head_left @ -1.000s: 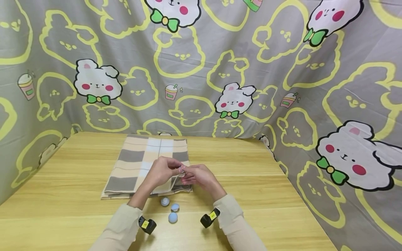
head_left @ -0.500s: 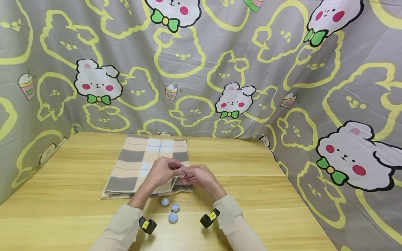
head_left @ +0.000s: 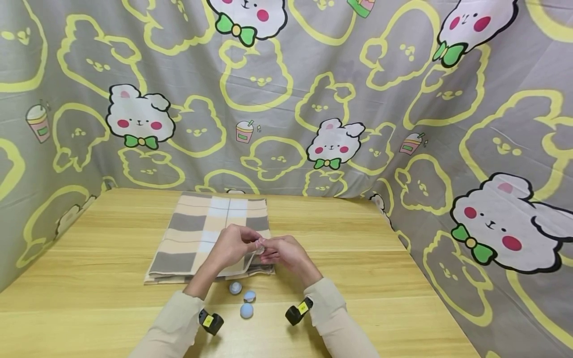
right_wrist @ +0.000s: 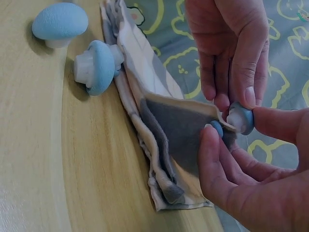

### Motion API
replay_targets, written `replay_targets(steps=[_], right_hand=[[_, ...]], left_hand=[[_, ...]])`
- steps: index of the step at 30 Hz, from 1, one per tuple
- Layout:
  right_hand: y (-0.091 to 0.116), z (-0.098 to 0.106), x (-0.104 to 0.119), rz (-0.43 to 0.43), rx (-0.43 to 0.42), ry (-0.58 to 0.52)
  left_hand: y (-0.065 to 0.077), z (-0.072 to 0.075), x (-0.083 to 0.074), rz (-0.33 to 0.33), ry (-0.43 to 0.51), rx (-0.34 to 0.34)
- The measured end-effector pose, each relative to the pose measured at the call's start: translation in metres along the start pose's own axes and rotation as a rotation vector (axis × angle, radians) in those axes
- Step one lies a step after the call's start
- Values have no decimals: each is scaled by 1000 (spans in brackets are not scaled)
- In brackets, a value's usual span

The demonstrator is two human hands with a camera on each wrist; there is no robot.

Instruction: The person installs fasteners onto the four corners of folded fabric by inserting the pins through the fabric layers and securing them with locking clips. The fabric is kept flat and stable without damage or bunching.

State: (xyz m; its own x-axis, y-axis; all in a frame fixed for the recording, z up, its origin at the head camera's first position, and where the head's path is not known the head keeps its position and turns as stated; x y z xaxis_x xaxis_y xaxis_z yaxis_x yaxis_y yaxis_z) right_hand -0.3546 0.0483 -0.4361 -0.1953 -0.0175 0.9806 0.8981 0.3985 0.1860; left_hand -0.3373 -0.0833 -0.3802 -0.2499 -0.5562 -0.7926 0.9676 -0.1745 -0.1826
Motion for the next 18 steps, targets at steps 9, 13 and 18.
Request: replay_targets(steps=[9,13,18], right_hand=[[0,-1,1,-1,29,35],[0,-1,2,1,33,40],[0,-1,2,-4,35,48]], left_hand=[[-1,3,1,8,5,-5],[-1,4,4,32,12,-20],[0,4,6,45,4,-23]])
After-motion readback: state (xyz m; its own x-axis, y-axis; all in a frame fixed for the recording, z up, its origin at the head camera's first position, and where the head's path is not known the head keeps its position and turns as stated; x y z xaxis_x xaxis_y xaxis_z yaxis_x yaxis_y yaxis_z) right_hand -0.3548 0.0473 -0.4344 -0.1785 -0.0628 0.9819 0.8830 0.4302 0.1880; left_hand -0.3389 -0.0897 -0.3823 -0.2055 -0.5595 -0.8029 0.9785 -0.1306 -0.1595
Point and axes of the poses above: each hand's wrist, its own y-axis away from the middle knuckle, its own z-axis out of the back of the hand, x = y × z, the point moved 8 cm from there along -y, towards the middle knuckle
